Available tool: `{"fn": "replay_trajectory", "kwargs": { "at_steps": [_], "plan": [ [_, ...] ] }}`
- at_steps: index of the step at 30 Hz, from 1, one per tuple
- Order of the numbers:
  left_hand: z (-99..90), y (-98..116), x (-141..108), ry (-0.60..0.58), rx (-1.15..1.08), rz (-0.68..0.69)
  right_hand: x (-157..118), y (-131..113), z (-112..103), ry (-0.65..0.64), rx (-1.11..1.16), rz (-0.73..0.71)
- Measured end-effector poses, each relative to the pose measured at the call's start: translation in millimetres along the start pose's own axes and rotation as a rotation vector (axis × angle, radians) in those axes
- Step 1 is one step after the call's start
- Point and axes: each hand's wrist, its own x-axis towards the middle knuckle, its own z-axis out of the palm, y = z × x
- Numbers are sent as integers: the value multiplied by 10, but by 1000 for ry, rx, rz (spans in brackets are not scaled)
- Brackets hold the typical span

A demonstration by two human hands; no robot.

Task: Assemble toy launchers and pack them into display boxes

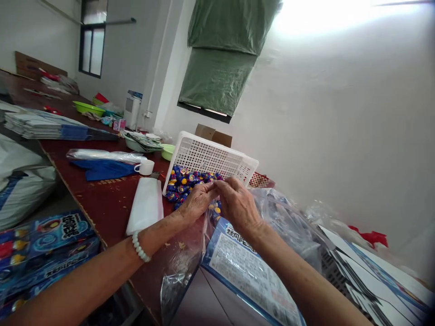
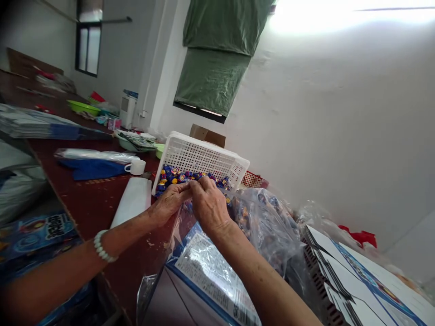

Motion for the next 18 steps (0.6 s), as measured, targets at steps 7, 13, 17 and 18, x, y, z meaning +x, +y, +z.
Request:
{"fn": "replay_trajectory", "kwargs": {
  "at_steps": [7, 13, 17, 18],
  "plan": [
    [-19, 109, 5, -43, 102, 4, 93, 14, -101, -34, -105, -46],
    [-18, 139, 25, -52, 169, -2, 179, 43, -107, 21, -56, 41],
    [41, 182, 31, -10, 94, -94, 180, 245, -330, 254, 728, 549],
    [59, 204, 15, 36, 65, -139, 123, 353, -484, 293, 968, 682]
  ]
}}
